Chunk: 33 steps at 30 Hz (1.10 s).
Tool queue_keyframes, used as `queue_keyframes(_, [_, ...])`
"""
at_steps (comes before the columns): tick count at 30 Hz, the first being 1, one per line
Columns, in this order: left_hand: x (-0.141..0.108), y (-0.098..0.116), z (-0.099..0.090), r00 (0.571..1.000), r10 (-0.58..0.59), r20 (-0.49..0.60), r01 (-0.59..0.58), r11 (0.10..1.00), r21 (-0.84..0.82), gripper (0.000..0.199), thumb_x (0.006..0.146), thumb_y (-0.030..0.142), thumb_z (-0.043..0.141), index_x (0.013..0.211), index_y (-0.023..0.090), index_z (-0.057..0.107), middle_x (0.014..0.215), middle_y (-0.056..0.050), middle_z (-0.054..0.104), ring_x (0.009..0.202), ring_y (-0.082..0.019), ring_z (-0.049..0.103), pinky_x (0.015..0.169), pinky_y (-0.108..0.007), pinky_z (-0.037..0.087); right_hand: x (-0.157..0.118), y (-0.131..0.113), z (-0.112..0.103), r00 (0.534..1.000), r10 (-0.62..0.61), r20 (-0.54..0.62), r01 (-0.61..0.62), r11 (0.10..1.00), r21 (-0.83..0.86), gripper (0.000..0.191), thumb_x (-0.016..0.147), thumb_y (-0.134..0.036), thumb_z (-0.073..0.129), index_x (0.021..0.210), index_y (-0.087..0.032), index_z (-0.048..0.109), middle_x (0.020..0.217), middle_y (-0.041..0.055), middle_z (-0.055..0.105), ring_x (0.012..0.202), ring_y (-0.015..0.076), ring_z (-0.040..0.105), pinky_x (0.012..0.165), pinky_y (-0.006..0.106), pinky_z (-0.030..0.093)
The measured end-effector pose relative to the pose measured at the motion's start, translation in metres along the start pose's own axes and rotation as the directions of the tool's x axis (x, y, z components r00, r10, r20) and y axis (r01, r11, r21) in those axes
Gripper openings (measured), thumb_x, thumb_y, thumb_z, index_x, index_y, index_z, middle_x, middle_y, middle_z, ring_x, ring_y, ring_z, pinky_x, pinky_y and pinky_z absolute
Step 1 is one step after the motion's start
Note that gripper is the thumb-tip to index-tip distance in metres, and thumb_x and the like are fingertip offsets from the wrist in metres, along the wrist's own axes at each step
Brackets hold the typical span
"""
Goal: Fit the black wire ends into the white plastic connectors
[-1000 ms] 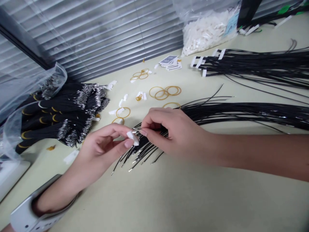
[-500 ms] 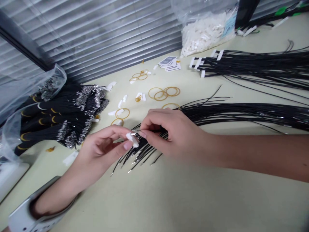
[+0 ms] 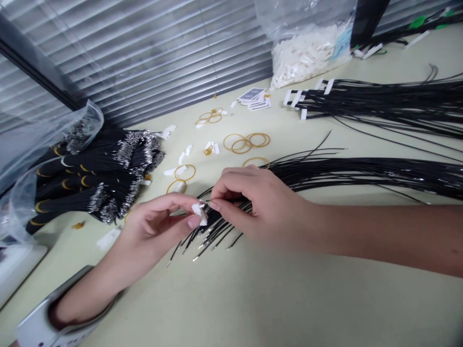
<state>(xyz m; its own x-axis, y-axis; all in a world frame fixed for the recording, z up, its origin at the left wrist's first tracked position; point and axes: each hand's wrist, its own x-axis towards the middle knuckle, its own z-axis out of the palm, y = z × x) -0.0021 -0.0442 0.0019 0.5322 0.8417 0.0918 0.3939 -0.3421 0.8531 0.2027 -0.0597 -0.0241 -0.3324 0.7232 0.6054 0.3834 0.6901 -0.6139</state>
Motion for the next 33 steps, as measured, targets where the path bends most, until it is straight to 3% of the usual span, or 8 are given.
queue_keyframes(7, [-0.0013, -0.0001, 0.0004, 1.000, -0.002, 0.000, 0.002, 1.000, 0.018, 0.020, 0.080, 0.012, 0.063, 0.090, 0.029, 0.069, 0.080, 0.004, 0.068, 0.068, -0.006, 0.058, 0.062, -0.010, 0.047, -0.0006, 0.0010, 0.0018, 0.999, 0.017, 0.036, -0.016, 1.000, -0.018, 0.012, 0.083, -0.013, 0.049, 0.074, -0.012, 0.056, 0.068, -0.0047, 0.053, 0.062, 0.0048, 0.043, 0.064, 0.022, 0.030])
queue_keyframes(13, [-0.0022, 0.0002, 0.0044, 0.999, -0.038, 0.013, 0.038, 0.997, 0.061, 0.010, 0.080, 0.016, 0.063, 0.083, 0.024, 0.068, 0.071, 0.003, 0.064, 0.060, -0.007, 0.052, 0.051, -0.012, 0.043, -0.0021, 0.0008, 0.0027, 0.998, -0.016, 0.059, 0.020, 0.997, -0.071, 0.015, 0.085, -0.013, 0.048, 0.073, -0.012, 0.056, 0.069, -0.0033, 0.054, 0.063, 0.0061, 0.045, 0.068, 0.025, 0.027])
queue_keyframes(18, [-0.0041, 0.0003, 0.0056, 0.999, -0.044, -0.001, 0.044, 0.997, 0.064, 0.010, 0.078, 0.015, 0.064, 0.085, 0.022, 0.068, 0.076, 0.001, 0.068, 0.063, -0.008, 0.056, 0.054, -0.014, 0.046, -0.0023, -0.0005, 0.0019, 0.996, -0.028, 0.087, 0.037, 0.994, -0.102, 0.017, 0.087, -0.015, 0.046, 0.074, -0.012, 0.055, 0.070, -0.0015, 0.056, 0.064, 0.0073, 0.045, 0.068, 0.026, 0.027])
queue_keyframes(23, [-0.0018, -0.0002, 0.0047, 0.999, -0.039, 0.002, 0.039, 0.999, 0.023, 0.013, 0.080, 0.015, 0.061, 0.086, 0.025, 0.067, 0.071, 0.004, 0.063, 0.059, -0.006, 0.049, 0.052, -0.013, 0.041, -0.0016, -0.0007, 0.0016, 0.998, -0.008, 0.056, 0.013, 0.997, -0.074, 0.014, 0.086, -0.014, 0.047, 0.074, -0.012, 0.055, 0.071, -0.0022, 0.054, 0.064, 0.0065, 0.044, 0.065, 0.023, 0.028])
queue_keyframes(28, [-0.0005, -0.0008, 0.0020, 1.000, -0.023, -0.018, 0.023, 0.999, 0.034, 0.011, 0.080, 0.013, 0.062, 0.085, 0.021, 0.067, 0.073, 0.001, 0.063, 0.063, -0.008, 0.052, 0.055, -0.014, 0.043, -0.0002, 0.0008, 0.0018, 0.997, 0.012, 0.074, -0.006, 0.997, -0.076, 0.014, 0.086, -0.017, 0.049, 0.074, -0.012, 0.055, 0.069, -0.0028, 0.053, 0.062, 0.0062, 0.042, 0.062, 0.022, 0.028])
queue_keyframes(33, [0.0002, -0.0016, 0.0001, 1.000, -0.012, -0.016, 0.012, 1.000, 0.026, 0.012, 0.078, 0.014, 0.063, 0.084, 0.024, 0.067, 0.074, 0.003, 0.064, 0.063, -0.006, 0.054, 0.056, -0.012, 0.044, 0.0021, 0.0008, -0.0005, 0.997, 0.043, 0.069, -0.044, 0.999, 0.002, 0.011, 0.080, -0.012, 0.052, 0.070, -0.012, 0.056, 0.064, -0.0047, 0.052, 0.058, 0.0040, 0.042, 0.059, 0.018, 0.031])
